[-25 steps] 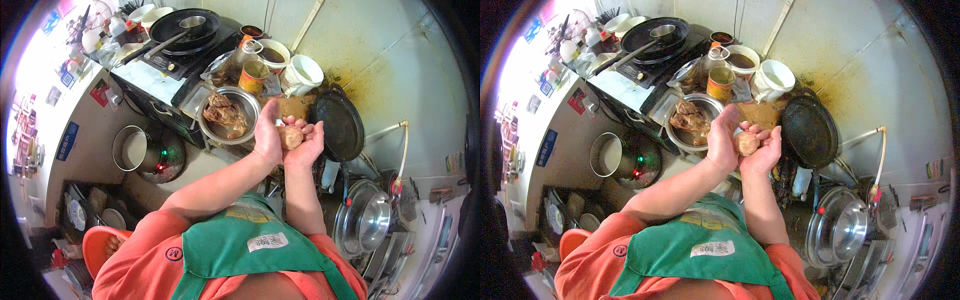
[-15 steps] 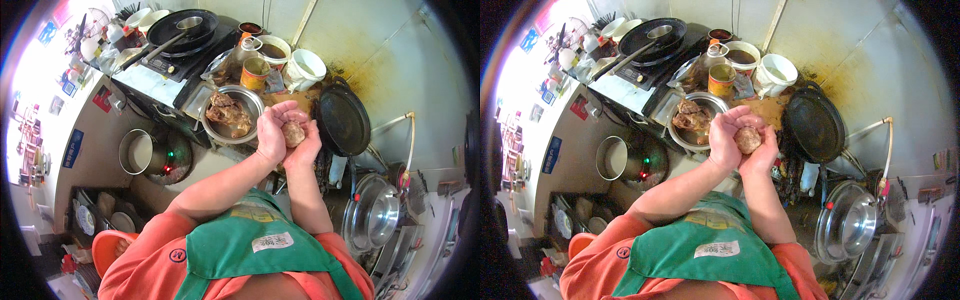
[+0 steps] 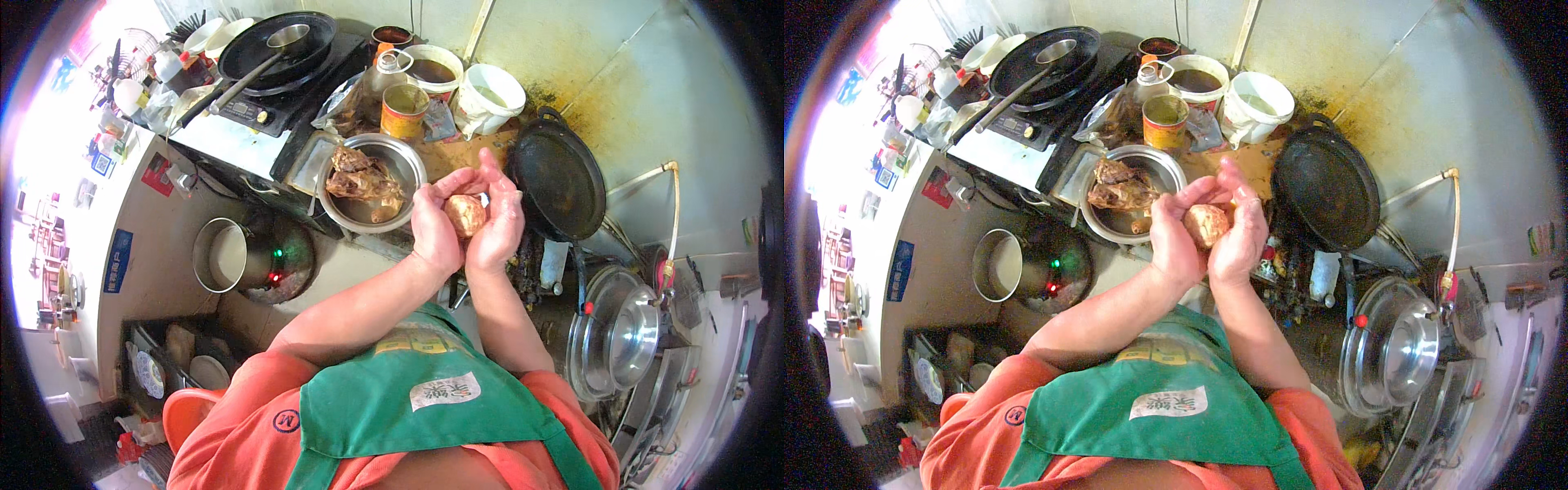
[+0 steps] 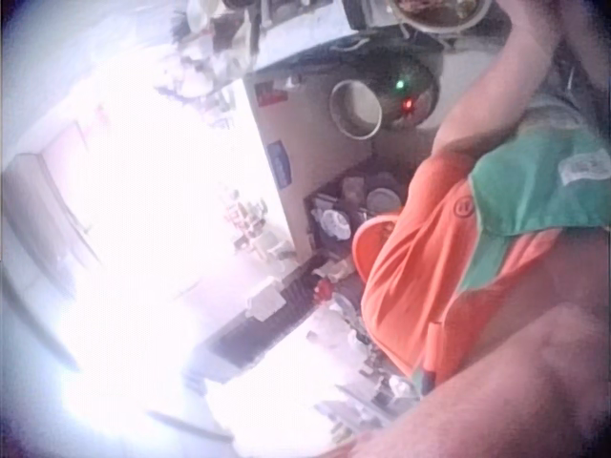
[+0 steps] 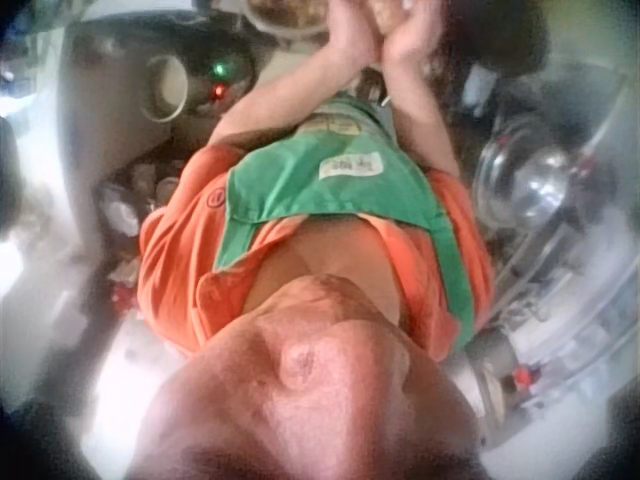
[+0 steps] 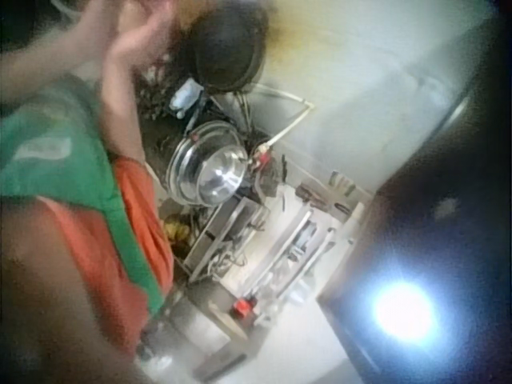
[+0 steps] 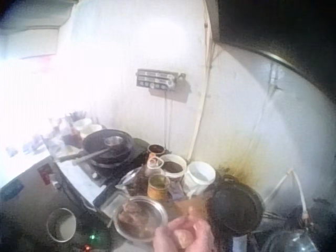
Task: The person retrieves a bowl of dark liquid and a strainer, then moves to the stove. They repeatedly dip raw meatballs from an orange basin into a small bowl of liquid and drop them into a wok of hot oil. The person uses a strainer to stir the frying meatballs and occasionally checks the oil temperature.
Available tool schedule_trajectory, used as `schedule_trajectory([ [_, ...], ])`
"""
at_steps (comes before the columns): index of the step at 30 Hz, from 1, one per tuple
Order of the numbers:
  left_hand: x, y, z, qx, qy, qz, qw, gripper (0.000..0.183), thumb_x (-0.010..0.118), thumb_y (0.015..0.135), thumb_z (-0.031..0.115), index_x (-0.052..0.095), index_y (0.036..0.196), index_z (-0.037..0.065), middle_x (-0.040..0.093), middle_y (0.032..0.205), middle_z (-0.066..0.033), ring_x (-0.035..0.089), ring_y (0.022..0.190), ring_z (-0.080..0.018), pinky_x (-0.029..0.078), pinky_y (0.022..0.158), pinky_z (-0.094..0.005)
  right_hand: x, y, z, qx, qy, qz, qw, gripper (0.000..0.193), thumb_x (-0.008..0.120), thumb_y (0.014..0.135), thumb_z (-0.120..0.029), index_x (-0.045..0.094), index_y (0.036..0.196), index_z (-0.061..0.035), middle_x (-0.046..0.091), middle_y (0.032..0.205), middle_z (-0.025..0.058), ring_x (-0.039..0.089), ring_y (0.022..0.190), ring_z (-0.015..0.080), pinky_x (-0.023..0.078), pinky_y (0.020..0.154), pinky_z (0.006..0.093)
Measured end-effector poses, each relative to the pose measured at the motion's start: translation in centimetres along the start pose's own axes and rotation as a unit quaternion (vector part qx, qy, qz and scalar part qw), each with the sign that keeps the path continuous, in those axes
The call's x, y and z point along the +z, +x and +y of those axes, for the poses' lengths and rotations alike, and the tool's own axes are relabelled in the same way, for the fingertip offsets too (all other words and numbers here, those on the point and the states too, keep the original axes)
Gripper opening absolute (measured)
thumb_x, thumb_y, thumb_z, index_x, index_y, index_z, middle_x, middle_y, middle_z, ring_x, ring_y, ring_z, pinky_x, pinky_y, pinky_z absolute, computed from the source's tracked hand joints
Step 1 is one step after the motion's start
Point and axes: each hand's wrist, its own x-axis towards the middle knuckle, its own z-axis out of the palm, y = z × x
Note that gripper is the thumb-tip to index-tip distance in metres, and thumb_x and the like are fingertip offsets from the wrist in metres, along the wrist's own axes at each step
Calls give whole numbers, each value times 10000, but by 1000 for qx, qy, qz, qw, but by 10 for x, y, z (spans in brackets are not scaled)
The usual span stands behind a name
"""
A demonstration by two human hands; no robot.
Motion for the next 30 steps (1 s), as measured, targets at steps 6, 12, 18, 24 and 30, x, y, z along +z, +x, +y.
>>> schedule_trajectory([
  [6, -9, 4, 1, 149, 213, -125, 958, 744, 291, 956, 583, 626, 1127, -59, 662, 1163, -220, 622, 1083, -314, 427, 1029, -440, -17, -2, 14, 327, 278, 151, 891, 470, 383, 1013, -476, 573, 1195, -87, 626, 1186, 106, 591, 1139, 280, 469, 1002, 432],
  [12, -29, -4, 56, 286, 352, -244, 857, 766, 274, 969, 597, 711, 936, -31, 702, 1014, -238, 615, 1100, -375, 380, 1050, -516, -68, -7, 8, 510, 218, 95, 827, 467, 467, 943, -547, 605, 1074, -121, 674, 931, 102, 645, 639, 224, 447, 391, 314],
  [18, -85, -28, 118, 313, 422, -104, 844, 779, 254, 997, 572, 690, 896, -66, 711, 882, -215, 656, 962, -349, 452, 963, -445, -157, 58, -74, 387, -153, 29, 909, 291, 703, 842, -218, 595, 1080, -89, 661, 828, 65, 577, 531, 141, 347, 333, 228],
  [24, -100, -41, 121, 312, 474, -84, 819, 743, 245, 993, 530, 668, 862, -67, 702, 842, -207, 663, 899, -336, 483, 899, -416, -210, 151, -72, 316, -753, -98, 569, 512, 840, 629, -139, 637, 1090, -48, 703, 989, 150, 689, 882, 309, 549, 769, 404],
  [30, -112, -71, 163, 348, 573, -52, 740, 835, 227, 987, 585, 693, 830, -90, 699, 894, -236, 659, 928, -342, 480, 904, -423, -241, 170, -40, 260, -852, -183, 415, 505, 814, 657, -185, 656, 1123, -73, 687, 1104, 177, 648, 1066, 342, 519, 937, 414],
])
